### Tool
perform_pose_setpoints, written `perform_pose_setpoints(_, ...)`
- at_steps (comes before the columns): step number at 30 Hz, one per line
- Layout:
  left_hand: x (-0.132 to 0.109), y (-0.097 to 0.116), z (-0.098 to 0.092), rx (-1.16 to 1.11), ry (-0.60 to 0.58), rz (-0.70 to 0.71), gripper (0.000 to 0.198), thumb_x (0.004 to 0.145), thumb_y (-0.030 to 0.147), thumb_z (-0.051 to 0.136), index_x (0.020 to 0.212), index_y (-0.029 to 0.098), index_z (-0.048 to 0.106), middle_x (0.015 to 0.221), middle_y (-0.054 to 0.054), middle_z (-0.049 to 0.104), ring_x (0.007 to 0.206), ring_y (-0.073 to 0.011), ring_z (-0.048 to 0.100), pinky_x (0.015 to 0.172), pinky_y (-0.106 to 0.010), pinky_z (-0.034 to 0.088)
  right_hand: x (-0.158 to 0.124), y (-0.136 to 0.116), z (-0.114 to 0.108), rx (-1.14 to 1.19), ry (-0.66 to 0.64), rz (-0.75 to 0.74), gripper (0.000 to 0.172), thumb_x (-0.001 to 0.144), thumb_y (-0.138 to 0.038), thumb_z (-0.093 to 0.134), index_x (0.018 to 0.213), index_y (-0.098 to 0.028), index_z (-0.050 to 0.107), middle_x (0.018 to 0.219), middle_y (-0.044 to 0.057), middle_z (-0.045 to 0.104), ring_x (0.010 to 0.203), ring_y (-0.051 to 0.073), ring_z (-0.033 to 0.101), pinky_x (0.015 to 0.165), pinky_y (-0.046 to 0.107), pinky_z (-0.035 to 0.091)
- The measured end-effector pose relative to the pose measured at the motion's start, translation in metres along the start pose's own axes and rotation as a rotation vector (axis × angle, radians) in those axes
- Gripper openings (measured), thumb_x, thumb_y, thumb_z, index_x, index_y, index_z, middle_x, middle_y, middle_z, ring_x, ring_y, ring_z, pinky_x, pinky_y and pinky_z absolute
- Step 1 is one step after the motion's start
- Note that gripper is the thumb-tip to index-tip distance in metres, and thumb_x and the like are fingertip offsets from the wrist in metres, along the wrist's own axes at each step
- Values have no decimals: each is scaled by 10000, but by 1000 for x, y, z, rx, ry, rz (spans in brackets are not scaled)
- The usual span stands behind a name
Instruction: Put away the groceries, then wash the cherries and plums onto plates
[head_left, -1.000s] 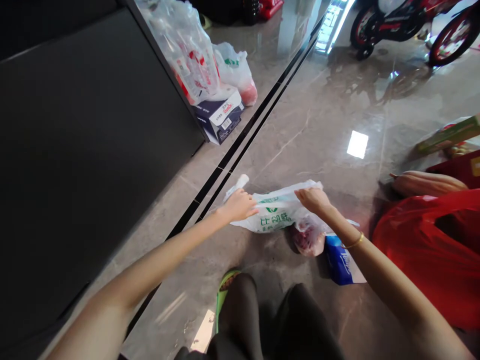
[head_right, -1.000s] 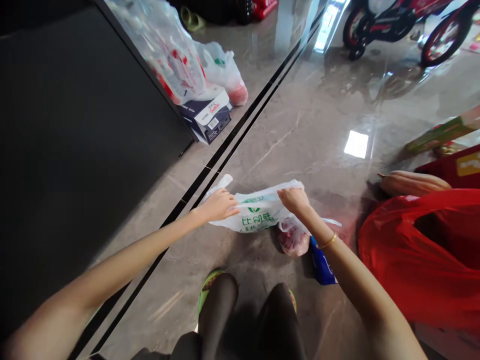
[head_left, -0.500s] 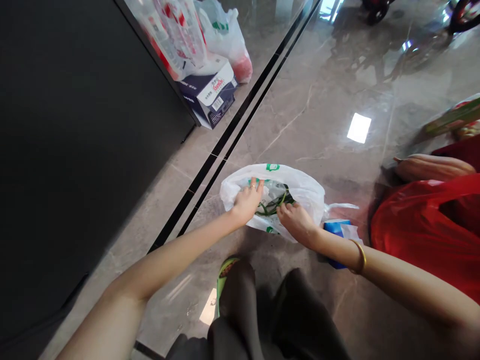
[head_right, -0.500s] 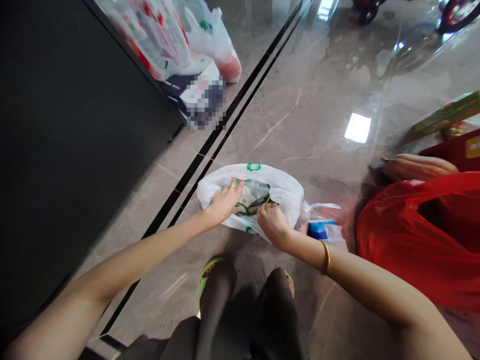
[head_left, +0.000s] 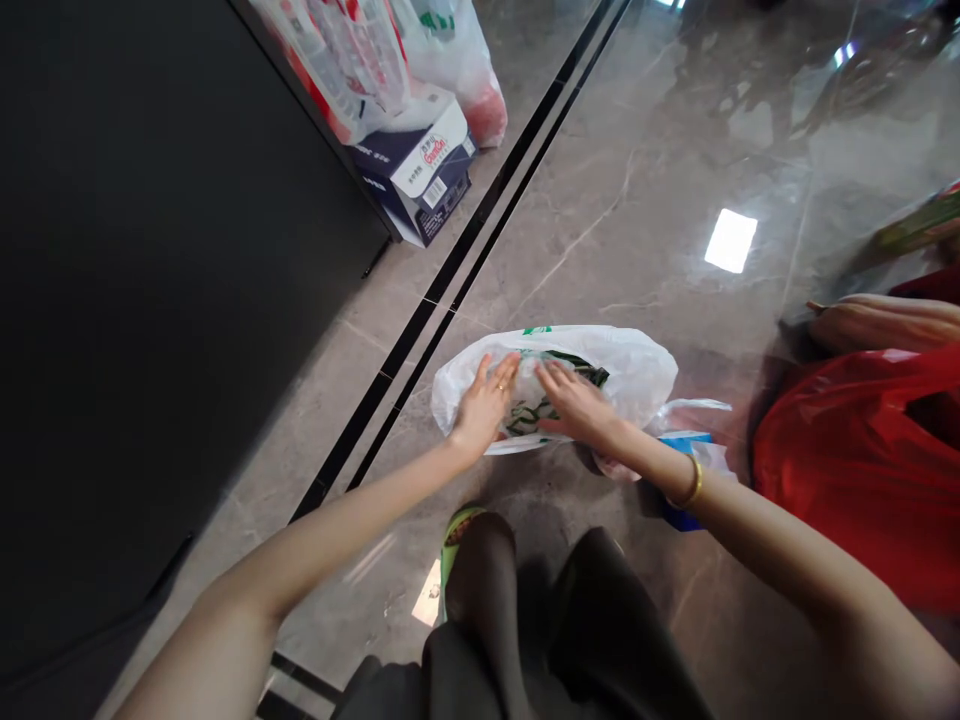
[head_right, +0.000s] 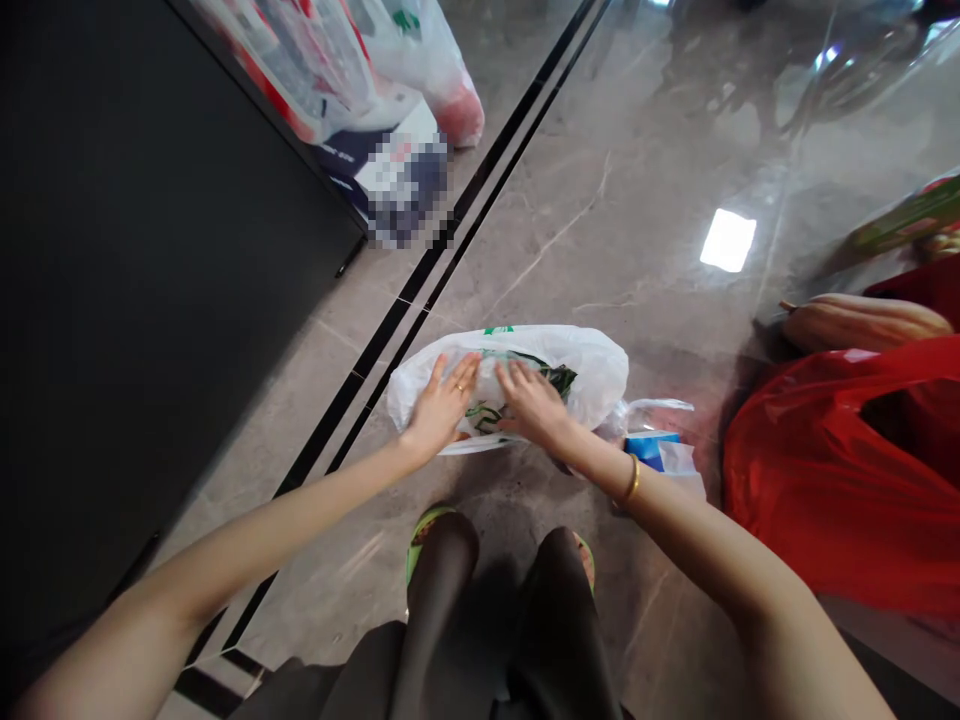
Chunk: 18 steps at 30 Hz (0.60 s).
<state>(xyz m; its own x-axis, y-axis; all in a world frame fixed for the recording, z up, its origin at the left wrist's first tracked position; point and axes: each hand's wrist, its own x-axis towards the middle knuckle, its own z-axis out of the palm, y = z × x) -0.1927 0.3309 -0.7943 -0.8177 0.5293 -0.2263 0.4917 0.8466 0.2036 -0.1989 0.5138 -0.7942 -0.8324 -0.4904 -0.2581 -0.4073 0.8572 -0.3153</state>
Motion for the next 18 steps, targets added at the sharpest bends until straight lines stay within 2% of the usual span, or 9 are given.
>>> perform_pose_setpoints(2, -10, 1, -6, -3, -4, -12, 862, 772, 371, 608, 1485, 50, 247, 1545, -192, 240, 1476, -251, 41, 1189, -511, -58, 8, -18, 11, 34, -39, -46, 962, 677, -427, 756, 1442, -47, 313, 1518, 252, 260, 1425, 398, 173, 1139, 553, 182)
perform_pose_setpoints(3, -15, 0, -8, 7, 1, -42, 884, 768, 365, 613, 1487, 29, 222, 1543, -211, 229, 1475, -260, 47, 1186, -519, -61, 14, -23, 17, 86, -51, -1, 922, 672, -445, 751, 1413, -55, 367, 1504, 252, 293, 1415, 414, 188, 1127, 588, 171)
perform_pose_setpoints(5, -26, -4, -11, 36, 24, -95, 917, 773, 364, 612, 1491, 9, 167, 1548, -234, 183, 1473, -281, 58, 1173, -549, -69, 25, -25, 24, 281, -65, 136, 670, 713, -358, 704, 1289, -74, 514, 1373, 236, 487, 1326, 405, 372, 1081, 590, 266)
perform_pose_setpoints(7, -37, -9, -11, 63, 49, -108, 916, 789, 371, 601, 1496, 17, 137, 1556, -234, 143, 1470, -297, 68, 1155, -583, -80, 33, -17, 23, 495, -60, 221, 400, 766, -209, 588, 1147, -93, 609, 1169, 164, 645, 1139, 308, 564, 1003, 461, 413)
perform_pose_setpoints(8, -42, -10, -10, 74, 59, -107, 908, 799, 375, 594, 1497, 23, 132, 1559, -230, 133, 1469, -302, 77, 1146, -597, -87, 35, -12, 19, 578, -45, 234, 341, 777, -161, 525, 1096, -101, 631, 1088, 126, 680, 1047, 258, 611, 948, 389, 460)
perform_pose_setpoints(11, -52, -12, -7, 92, 78, -130, 874, 826, 383, 577, 1498, 42, 134, 1561, -223, 131, 1466, -309, 98, 1125, -631, -91, 33, 2, -4, 702, 57, 194, 339, 778, -144, 441, 1049, -119, 643, 958, 56, 706, 892, 191, 645, 799, 279, 504)
perform_pose_setpoints(14, -53, -8, -4, 86, 100, -179, 856, 830, 403, 587, 1492, 53, 173, 1556, -231, 136, 1465, -319, 95, 1117, -653, -69, 20, 7, -36, 647, 186, 101, 390, 707, -100, 459, 1057, -138, 626, 944, 59, 703, 889, 207, 643, 778, 282, 491)
perform_pose_setpoints(16, -49, -6, -4, 111, 80, -204, 840, 802, 437, 626, 1463, 58, 274, 1551, -235, 151, 1466, -316, 81, 1128, -640, -61, 10, 6, -54, 471, 150, 8, 468, 648, -36, 448, 1068, -149, 620, 982, 83, 700, 946, 228, 632, 836, 306, 467)
perform_pose_setpoints(18, -44, -6, -4, 172, 16, -240, 820, 739, 477, 687, 1396, 71, 412, 1537, -234, 207, 1467, -311, 85, 1144, -609, -65, -2, 5, -67, 298, 28, -85, 509, 605, 3, 442, 1046, -160, 636, 1010, 100, 697, 985, 247, 619, 876, 323, 443)
